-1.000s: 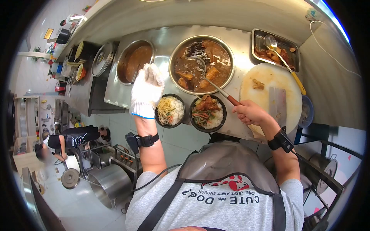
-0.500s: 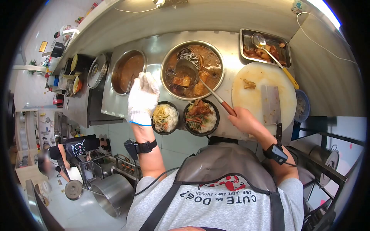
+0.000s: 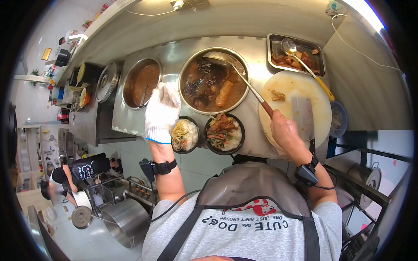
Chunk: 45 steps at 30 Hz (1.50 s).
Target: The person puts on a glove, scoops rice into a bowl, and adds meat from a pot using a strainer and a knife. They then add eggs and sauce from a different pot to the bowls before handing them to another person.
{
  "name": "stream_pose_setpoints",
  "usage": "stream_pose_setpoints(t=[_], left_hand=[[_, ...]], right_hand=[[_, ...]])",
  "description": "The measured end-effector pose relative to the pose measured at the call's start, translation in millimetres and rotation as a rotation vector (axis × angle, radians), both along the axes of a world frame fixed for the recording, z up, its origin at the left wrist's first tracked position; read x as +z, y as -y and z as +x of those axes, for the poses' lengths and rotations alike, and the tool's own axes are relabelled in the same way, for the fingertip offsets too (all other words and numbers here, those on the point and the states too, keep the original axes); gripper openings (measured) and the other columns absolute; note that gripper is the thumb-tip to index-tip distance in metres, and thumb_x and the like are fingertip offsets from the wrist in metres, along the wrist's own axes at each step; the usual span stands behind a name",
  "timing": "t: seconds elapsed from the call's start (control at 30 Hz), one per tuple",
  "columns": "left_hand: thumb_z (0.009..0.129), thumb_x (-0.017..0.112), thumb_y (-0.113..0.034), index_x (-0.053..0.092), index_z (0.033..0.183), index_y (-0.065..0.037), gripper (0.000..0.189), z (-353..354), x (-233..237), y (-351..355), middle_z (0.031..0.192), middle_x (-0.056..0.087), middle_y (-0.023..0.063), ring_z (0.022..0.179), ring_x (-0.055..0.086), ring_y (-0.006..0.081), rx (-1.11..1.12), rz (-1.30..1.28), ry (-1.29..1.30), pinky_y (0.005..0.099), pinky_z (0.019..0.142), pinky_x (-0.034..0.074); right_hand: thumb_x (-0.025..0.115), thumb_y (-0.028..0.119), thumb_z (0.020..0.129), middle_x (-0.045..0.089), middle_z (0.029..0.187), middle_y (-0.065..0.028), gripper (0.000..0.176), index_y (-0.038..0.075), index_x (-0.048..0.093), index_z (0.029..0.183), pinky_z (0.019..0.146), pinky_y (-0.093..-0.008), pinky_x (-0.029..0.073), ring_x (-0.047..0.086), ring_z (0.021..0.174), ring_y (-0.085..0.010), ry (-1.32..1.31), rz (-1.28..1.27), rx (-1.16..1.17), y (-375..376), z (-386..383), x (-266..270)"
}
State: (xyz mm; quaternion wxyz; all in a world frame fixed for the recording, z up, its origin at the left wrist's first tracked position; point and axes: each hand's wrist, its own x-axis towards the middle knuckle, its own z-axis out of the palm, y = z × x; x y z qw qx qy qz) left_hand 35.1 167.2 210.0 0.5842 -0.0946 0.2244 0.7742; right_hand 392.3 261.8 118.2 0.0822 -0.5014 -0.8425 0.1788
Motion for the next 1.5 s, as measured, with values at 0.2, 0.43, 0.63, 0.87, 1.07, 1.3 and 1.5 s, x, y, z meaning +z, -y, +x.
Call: stream_pose_setpoints(t=[0.2,0.43,0.63,0.87,1.07,1.3,1.5], left_hand=[[0.103,0.048,-0.027,0.062,0.119,-0.007,0.029,-0.9,-5.5,1.0,0.119,0.065,0.0089,0.109,0.064,0.0215,-0.017,0.0,0.011,0.041,0.085,0.055],[0.103,0.048,-0.027,0.062,0.119,-0.006,0.029,-3.6,-7.7,-33.3,0.12,0.065,0.0089,0.11,0.064,0.0213,-0.077,-0.027,0.003,0.0408,0.085,0.055],[0.105,0.042,-0.027,0.063,0.118,-0.006,0.032,11.3,3.1,-40.0,0.114,0.068,0.0107,0.1,0.067,0.0235,-0.028,-0.11,-0.044,0.0416,0.079,0.054],[0.105,0.042,-0.027,0.055,0.129,-0.005,0.035,2.9,-20.5,-38.5,0.13,0.061,0.0054,0.118,0.058,0.0192,-0.155,0.09,-0.091,0.0381,0.092,0.05],[0.099,0.054,-0.024,0.066,0.114,-0.008,0.025,7.7,-4.4,-12.7,0.117,0.066,0.0149,0.104,0.063,0.0271,-0.061,-0.001,0.077,0.046,0.091,0.049],[0.103,0.046,-0.025,0.062,0.118,-0.005,0.029,14.2,11.5,-14.4,0.119,0.065,0.0121,0.105,0.063,0.0247,0.056,-0.09,0.011,0.0427,0.084,0.053],[0.104,0.045,-0.023,0.061,0.12,-0.005,0.029,8.3,4.2,-14.2,0.121,0.064,0.0118,0.108,0.062,0.0228,0.082,-0.107,0.021,0.042,0.086,0.054]], right_hand=[[0.058,0.015,0.091,0.063,0.071,-0.0248,0.019,0.0,0.047,0.092,0.06,-0.0528,0.05,0.063,0.065,-0.0442,0.066,-0.058,-0.041,-2.5,11.7,-11.6],[0.06,0.021,0.09,0.063,0.076,-0.0269,0.026,-0.004,0.054,0.089,0.067,-0.0486,0.048,0.062,0.075,-0.0454,-0.15,-0.36,-0.14,7.8,18.7,-8.4],[0.057,0.026,0.09,0.063,0.075,-0.0201,0.032,-0.006,0.059,0.089,0.065,-0.041,0.048,0.062,0.07,-0.0303,-0.268,-0.598,-0.208,8.4,22.7,-4.1],[0.059,0.027,0.088,0.056,0.066,-0.0081,0.029,-0.001,0.056,0.079,0.051,-0.0357,0.043,0.054,0.055,-0.0178,-0.403,-0.873,-0.247,9.6,26.0,1.0],[0.059,0.022,0.094,0.041,0.06,0.005,0.023,0.008,0.048,0.079,0.036,-0.0235,0.024,0.034,0.043,-0.0045,-0.667,-1.241,-0.436,14.6,21.1,34.3],[0.059,0.02,0.094,0.038,0.06,0.0059,0.02,0.007,0.047,0.085,0.037,-0.0231,0.024,0.031,0.043,-0.0038,-0.717,-1.312,-0.419,18.9,28.8,33.3],[0.059,0.021,0.093,0.043,0.06,0.0041,0.02,0.006,0.05,0.085,0.04,-0.0244,0.03,0.037,0.045,-0.0053,-0.649,-1.239,-0.388,24.1,30.1,23.0]])
